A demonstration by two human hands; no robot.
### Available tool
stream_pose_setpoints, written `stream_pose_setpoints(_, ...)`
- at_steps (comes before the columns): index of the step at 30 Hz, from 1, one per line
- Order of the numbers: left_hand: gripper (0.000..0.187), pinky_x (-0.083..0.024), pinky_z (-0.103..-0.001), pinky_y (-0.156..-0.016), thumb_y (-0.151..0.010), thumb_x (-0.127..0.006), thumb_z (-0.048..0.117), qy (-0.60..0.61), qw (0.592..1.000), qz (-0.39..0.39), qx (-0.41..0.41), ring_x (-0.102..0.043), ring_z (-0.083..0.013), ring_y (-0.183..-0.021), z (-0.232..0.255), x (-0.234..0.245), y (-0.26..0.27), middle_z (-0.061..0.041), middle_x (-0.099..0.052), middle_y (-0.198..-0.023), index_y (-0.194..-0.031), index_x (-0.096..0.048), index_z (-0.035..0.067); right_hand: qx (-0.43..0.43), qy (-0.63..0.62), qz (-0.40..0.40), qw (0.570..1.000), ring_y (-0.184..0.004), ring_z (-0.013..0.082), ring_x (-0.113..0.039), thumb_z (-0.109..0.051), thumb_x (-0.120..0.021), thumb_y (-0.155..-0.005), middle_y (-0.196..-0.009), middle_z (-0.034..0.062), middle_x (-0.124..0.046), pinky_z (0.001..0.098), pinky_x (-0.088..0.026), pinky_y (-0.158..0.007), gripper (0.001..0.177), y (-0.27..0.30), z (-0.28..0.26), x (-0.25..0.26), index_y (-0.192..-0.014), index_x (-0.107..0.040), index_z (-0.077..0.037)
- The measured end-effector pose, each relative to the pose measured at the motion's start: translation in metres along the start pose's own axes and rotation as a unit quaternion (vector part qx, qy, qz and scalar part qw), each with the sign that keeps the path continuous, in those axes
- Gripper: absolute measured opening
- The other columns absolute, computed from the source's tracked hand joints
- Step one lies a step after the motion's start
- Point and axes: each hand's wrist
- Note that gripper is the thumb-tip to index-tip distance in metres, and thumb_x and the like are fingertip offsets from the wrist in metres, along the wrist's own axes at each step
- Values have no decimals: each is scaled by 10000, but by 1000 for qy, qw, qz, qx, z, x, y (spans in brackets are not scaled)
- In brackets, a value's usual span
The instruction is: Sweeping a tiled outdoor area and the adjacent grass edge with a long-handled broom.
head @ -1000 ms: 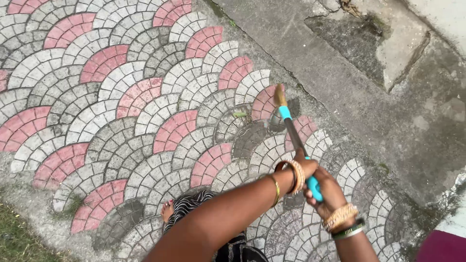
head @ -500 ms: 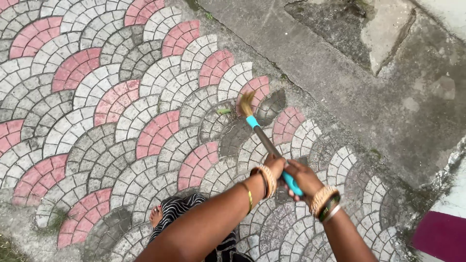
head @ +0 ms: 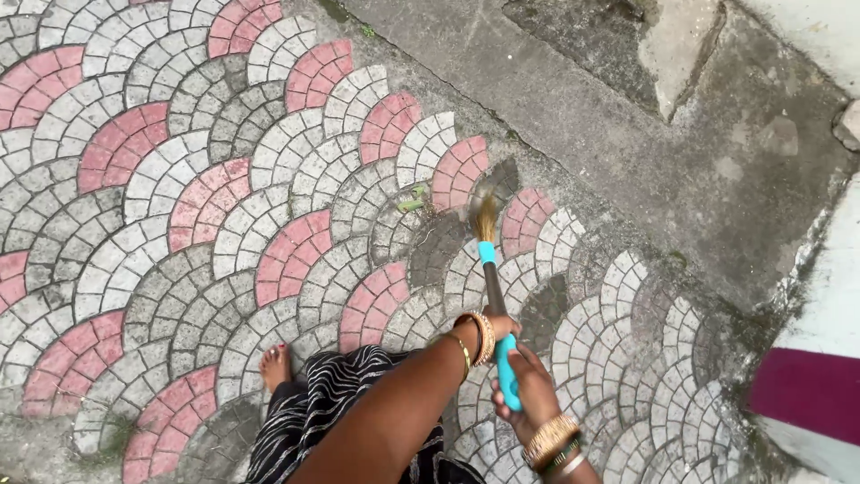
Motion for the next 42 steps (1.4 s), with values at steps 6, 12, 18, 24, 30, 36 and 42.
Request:
stream_pose_setpoints(6,409,-559,-462,-818,-876,-637,249,-146,987,54,-26,-709,-340,-940,20,126,110,-240,-716,-1053,-1163,-662,-41,8,-75,-21,997,-478,137,-510,-292,-504,-1006,-698,41,-552,256,-366,-355,212,-54,48,-116,-1152,-540,-144)
stream_pose_setpoints(12,545,-552,-450,-886,-851,-582,273,-247,959,99,-100,-709,-370,-1049,30,224,181,-260,-692,-1191,-1307,-619,-24,12,-150,-45,988,-503,169,-561,-316,-470,-1022,-712,97,-588,263,-428,-378,237,18,58,-223,-1167,-486,-129)
stream_pose_setpoints(18,648,-540,-417,-895,-759,-750,302,-255,960,36,-108,-692,-320,-1026,-21,233,150,-236,-716,-1139,-1289,-591,-35,-32,-171,60,983,-526,197,-538,-376,-447,-1005,-713,107,-574,289,-416,-411,261,46,75,-269,-1243,-383,-288)
stream_pose_setpoints(24,444,-564,-433,-831,-767,-693,276,-360,928,73,-65,-742,-351,-999,-30,262,99,-286,-741,-1066,-1077,-723,-40,-33,-217,14,975,-527,172,-546,-380,-473,-1044,-730,69,-565,278,-402,-386,255,-37,108,-252,-1128,-480,-139)
stream_pose_setpoints(30,481,-565,-420,-856,-766,-678,194,-251,953,112,-130,-705,-346,-1019,-31,294,131,-266,-710,-1096,-1183,-646,-45,-21,-190,-9,982,-521,167,-529,-350,-450,-1019,-744,74,-573,275,-389,-400,214,-4,94,-293,-1149,-477,-182)
stream_pose_setpoints(36,523,-547,-414,-851,-756,-661,197,-158,965,78,-193,-698,-318,-963,-11,240,235,-219,-727,-1042,-1239,-614,1,1,-188,50,981,-508,183,-518,-335,-486,-1003,-734,91,-570,300,-383,-396,388,91,80,-286,-1363,-368,-249)
stream_pose_setpoints(42,517,-569,-458,-804,-764,-688,173,-126,984,8,-127,-702,-336,-928,27,193,131,-257,-724,-1052,-1214,-637,-76,72,-162,16,984,-523,159,-553,-280,-481,-1051,-728,76,-578,267,-436,-395,304,5,50,-216,-1231,-495,-35)
Point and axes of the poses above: each hand's wrist, its own y-axis away from the middle knuckle, its own x-axis out of the back of the hand, z = x × y
